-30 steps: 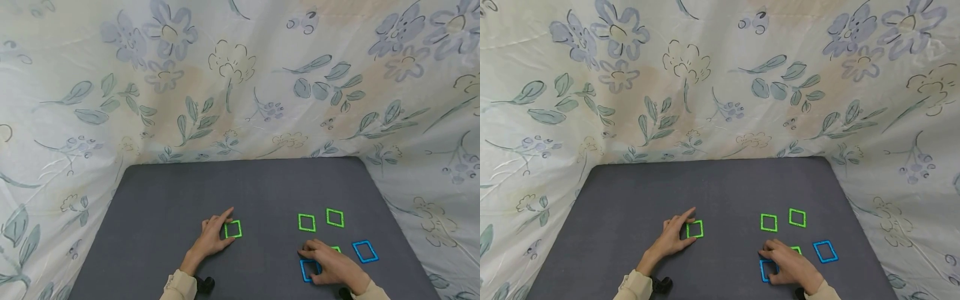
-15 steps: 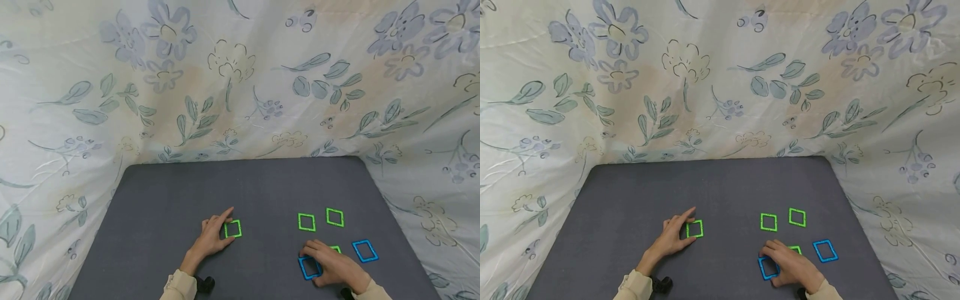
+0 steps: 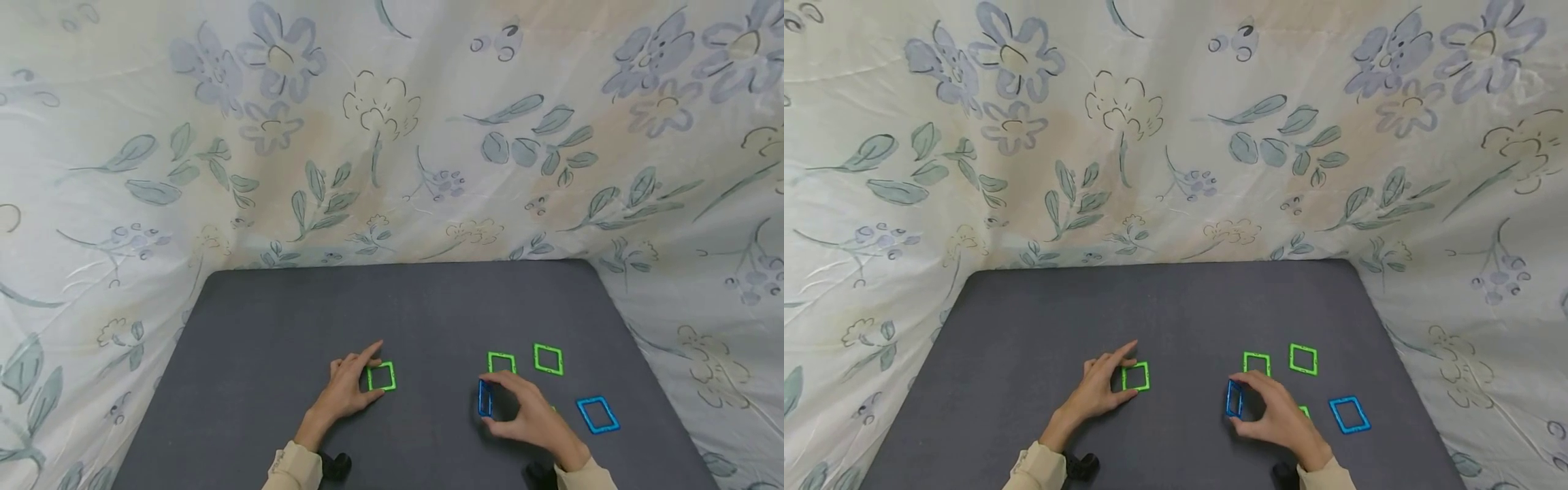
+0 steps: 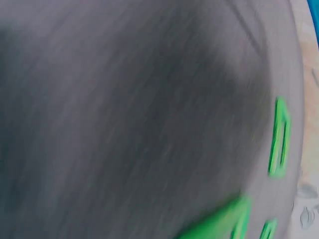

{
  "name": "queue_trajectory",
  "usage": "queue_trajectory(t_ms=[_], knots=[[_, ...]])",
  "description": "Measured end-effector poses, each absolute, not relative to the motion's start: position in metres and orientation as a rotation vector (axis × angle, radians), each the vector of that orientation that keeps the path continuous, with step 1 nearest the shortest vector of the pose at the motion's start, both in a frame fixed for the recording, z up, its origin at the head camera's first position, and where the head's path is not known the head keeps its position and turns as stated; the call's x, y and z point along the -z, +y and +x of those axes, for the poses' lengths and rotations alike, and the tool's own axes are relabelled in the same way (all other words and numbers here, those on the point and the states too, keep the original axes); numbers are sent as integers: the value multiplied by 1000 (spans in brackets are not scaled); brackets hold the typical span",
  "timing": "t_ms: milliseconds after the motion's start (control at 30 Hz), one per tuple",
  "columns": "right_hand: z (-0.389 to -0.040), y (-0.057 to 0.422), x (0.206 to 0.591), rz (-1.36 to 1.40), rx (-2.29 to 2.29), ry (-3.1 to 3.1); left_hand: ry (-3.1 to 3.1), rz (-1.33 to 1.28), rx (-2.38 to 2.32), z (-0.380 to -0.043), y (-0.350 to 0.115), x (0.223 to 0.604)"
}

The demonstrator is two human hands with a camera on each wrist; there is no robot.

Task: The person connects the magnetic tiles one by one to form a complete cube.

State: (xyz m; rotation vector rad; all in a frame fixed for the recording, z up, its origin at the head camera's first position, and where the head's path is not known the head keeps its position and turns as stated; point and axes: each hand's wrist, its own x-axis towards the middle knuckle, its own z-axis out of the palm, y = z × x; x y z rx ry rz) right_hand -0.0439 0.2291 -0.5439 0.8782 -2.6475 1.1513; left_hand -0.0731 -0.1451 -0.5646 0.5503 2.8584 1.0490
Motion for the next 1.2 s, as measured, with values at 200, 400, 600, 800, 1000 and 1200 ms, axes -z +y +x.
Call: queue_trajectory(t_ms=[200, 400, 600, 800, 1000, 1200], knots=[[-65, 197, 546, 909, -1466, -2508, 2868, 586, -1026, -74, -142, 563], [-80, 157, 554, 957, -1577, -2487, 2865, 639, -967, -75, -132, 563], [-85, 133, 564, 986, -1635, -2514, 2859, 662, -955, -76, -125, 560], [-89, 124, 564, 992, -1676, -2560, 2877, 671, -930, -76, -125, 561], [-91, 121, 570, 1005, -1724, -2607, 2872, 672, -938, -75, -126, 563], [-91, 119, 576, 1008, -1776, -2612, 2867, 681, -953, -75, -126, 562]])
